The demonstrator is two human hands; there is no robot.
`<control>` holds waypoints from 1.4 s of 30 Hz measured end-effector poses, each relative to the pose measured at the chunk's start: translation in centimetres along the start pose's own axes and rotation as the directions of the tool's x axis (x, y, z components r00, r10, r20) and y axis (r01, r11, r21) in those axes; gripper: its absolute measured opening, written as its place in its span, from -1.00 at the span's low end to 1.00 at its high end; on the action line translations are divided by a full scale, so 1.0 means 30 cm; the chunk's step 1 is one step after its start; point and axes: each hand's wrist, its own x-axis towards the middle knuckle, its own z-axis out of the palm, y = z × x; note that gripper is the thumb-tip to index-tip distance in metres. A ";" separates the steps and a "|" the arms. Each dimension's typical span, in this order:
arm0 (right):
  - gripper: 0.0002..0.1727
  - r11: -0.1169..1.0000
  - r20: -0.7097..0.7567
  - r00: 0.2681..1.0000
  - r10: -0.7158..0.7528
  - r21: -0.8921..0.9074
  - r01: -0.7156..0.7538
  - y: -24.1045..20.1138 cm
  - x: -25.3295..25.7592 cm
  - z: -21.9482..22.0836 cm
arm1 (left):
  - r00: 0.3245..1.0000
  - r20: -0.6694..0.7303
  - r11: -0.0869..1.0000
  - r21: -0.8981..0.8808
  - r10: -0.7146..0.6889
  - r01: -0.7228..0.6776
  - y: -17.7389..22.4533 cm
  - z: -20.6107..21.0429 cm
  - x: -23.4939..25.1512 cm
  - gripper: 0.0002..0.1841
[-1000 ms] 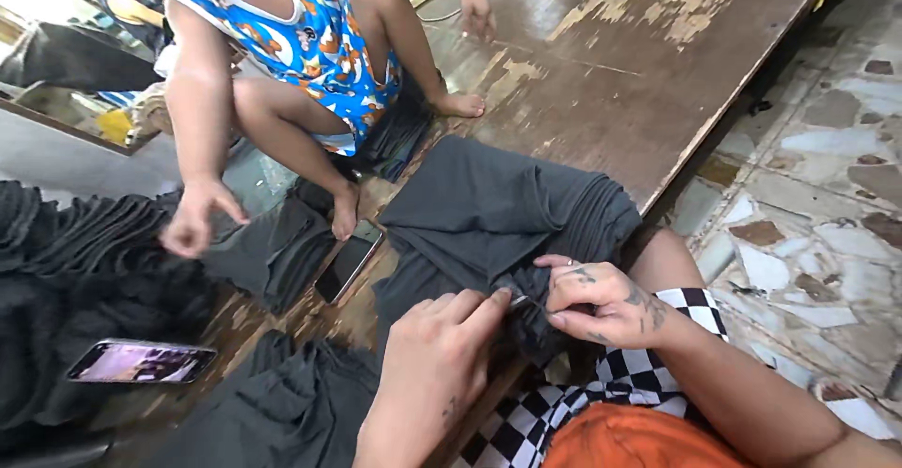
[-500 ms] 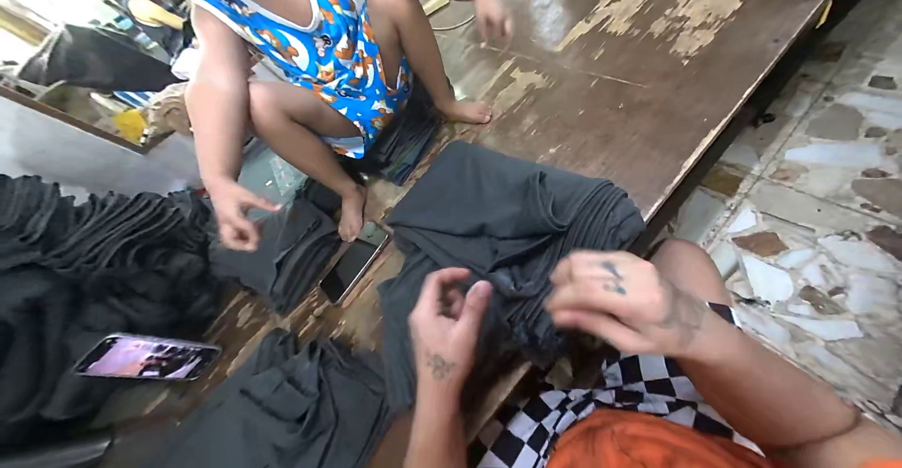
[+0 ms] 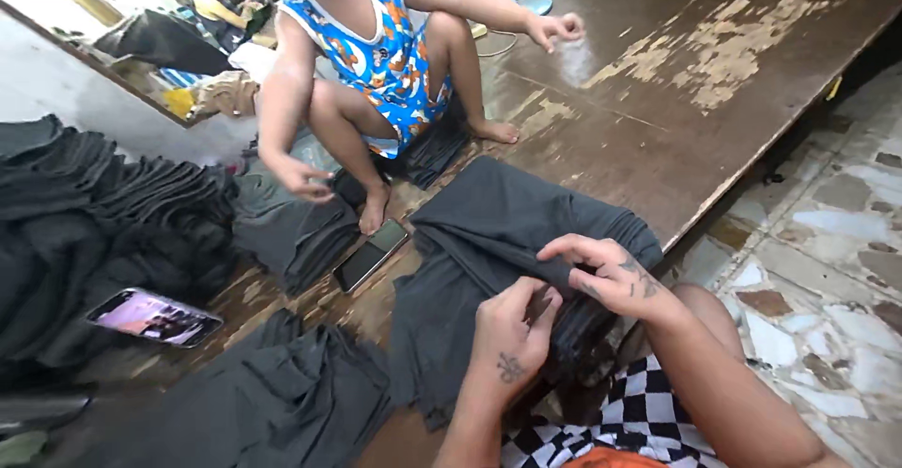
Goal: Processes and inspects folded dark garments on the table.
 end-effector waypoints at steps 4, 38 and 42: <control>-0.66 0.980 0.052 0.995 -0.081 -0.180 0.089 -0.041 -0.005 0.009 | 0.957 0.121 0.900 -0.389 0.264 -0.199 -0.041 -0.102 -0.093 -0.51; -0.79 0.913 0.145 0.955 -0.259 -0.285 0.291 -0.061 -0.022 0.112 | 0.912 -0.253 0.863 -0.474 -0.324 0.175 -0.089 -0.022 -0.201 -0.76; -0.78 0.917 0.132 0.953 -0.273 -0.263 0.299 -0.037 -0.038 0.119 | 0.958 -0.129 0.939 -0.267 -0.257 0.216 -0.063 -0.003 -0.158 -0.75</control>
